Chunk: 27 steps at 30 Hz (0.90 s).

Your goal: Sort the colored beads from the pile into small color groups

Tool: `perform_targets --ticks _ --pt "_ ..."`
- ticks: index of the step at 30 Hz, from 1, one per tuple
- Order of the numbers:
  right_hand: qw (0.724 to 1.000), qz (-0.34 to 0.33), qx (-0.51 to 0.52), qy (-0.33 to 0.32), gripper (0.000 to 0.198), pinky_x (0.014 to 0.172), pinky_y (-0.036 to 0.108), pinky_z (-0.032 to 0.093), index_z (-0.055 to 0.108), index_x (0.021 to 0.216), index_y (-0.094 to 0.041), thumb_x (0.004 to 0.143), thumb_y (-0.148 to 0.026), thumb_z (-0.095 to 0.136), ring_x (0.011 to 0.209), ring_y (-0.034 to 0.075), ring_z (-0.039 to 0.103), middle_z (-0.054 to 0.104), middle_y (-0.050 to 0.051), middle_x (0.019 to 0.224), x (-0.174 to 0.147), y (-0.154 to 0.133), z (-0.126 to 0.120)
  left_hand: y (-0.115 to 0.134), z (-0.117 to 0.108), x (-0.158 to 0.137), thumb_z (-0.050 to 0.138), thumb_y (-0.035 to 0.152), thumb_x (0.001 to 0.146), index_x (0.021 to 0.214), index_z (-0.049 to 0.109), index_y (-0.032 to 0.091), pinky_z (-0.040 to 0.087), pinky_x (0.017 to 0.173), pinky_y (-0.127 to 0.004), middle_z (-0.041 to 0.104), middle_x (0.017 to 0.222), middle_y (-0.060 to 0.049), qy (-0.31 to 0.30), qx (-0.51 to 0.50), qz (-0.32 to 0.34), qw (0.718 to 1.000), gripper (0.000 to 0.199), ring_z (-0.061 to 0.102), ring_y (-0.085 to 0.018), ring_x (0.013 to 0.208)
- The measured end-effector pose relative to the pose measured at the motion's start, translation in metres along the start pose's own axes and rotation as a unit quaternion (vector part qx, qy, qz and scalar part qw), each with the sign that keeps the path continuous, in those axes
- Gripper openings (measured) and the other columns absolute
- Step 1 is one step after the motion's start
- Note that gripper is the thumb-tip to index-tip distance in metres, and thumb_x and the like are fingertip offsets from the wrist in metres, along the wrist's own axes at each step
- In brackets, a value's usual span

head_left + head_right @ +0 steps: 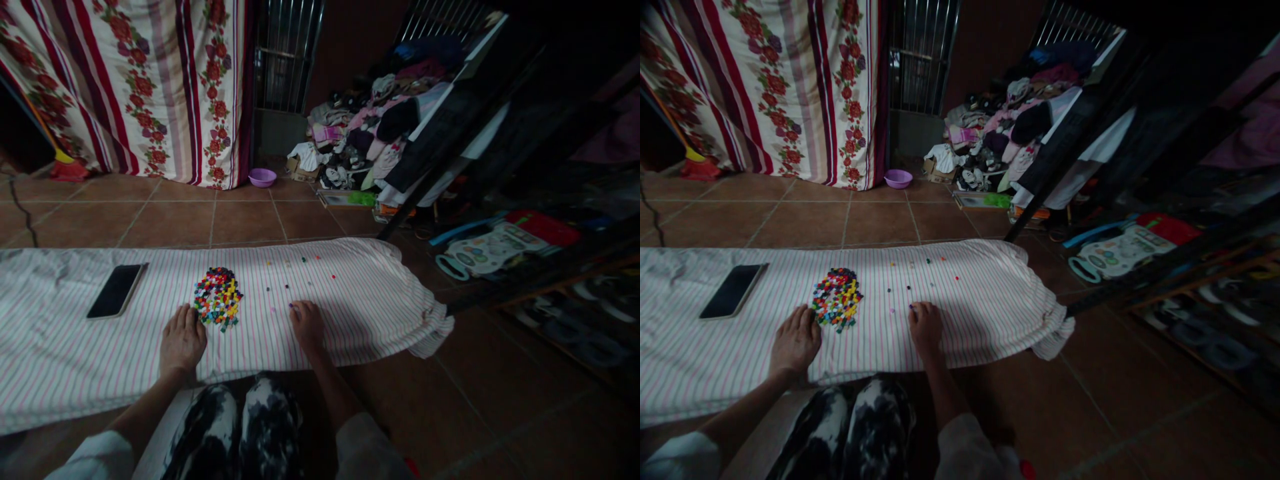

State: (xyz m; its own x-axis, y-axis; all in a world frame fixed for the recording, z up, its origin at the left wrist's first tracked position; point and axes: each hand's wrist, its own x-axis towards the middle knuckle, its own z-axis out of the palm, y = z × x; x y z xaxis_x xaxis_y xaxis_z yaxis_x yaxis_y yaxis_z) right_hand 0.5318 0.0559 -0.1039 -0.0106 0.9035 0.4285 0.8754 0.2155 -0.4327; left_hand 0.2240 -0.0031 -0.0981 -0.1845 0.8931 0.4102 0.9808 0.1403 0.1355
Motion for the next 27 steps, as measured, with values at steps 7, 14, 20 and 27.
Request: perform_targets --ticks 7,14,20,27 --pt "1.000 -0.005 -0.014 0.009 0.011 0.082 0.030 0.040 0.065 0.091 -0.019 0.088 -0.021 0.055 0.090 0.019 0.055 0.065 0.006 0.092 -0.0005 -0.0013 0.0006 0.0001 -0.0015 0.0004 0.032 0.028 0.091 0.121 0.054 0.006 0.040 0.102 -0.045 0.056 0.131 -0.020 0.002 0.002 0.003 1.000 0.044 0.048 -0.032 0.126" --pt "1.000 -0.002 0.006 0.020 0.009 0.082 0.030 0.041 0.063 0.089 -0.019 0.088 -0.022 0.054 0.090 0.019 0.056 0.066 0.006 0.090 -0.0009 -0.0026 -0.0015 0.0008 -0.0022 0.0004 0.034 0.027 0.090 0.120 0.054 0.006 0.041 0.102 -0.045 0.056 0.131 -0.020 0.008 -0.001 0.006 1.000 0.042 0.049 -0.031 0.125" --pt "0.998 -0.007 0.041 0.050 0.015 0.084 0.033 0.043 0.062 0.090 -0.019 0.090 -0.029 0.051 0.090 0.020 0.057 0.066 0.007 0.091 -0.0016 -0.0015 -0.0014 0.0013 -0.0010 -0.0003 0.034 0.027 0.090 0.121 0.054 0.007 0.039 0.103 -0.045 0.055 0.131 -0.020 0.011 -0.015 -0.001 1.000 0.042 0.047 -0.030 0.127" --pt "0.992 -0.005 0.090 0.092 0.026 0.081 0.037 0.048 0.061 0.098 -0.018 0.093 -0.034 0.042 0.090 0.021 0.058 0.065 0.010 0.095 -0.0038 0.0061 -0.0009 0.0011 -0.0019 0.0004 0.035 0.026 0.090 0.117 0.057 0.012 0.038 0.103 -0.043 0.056 0.130 -0.017 0.008 -0.016 0.002 1.000 0.038 0.047 -0.028 0.127"
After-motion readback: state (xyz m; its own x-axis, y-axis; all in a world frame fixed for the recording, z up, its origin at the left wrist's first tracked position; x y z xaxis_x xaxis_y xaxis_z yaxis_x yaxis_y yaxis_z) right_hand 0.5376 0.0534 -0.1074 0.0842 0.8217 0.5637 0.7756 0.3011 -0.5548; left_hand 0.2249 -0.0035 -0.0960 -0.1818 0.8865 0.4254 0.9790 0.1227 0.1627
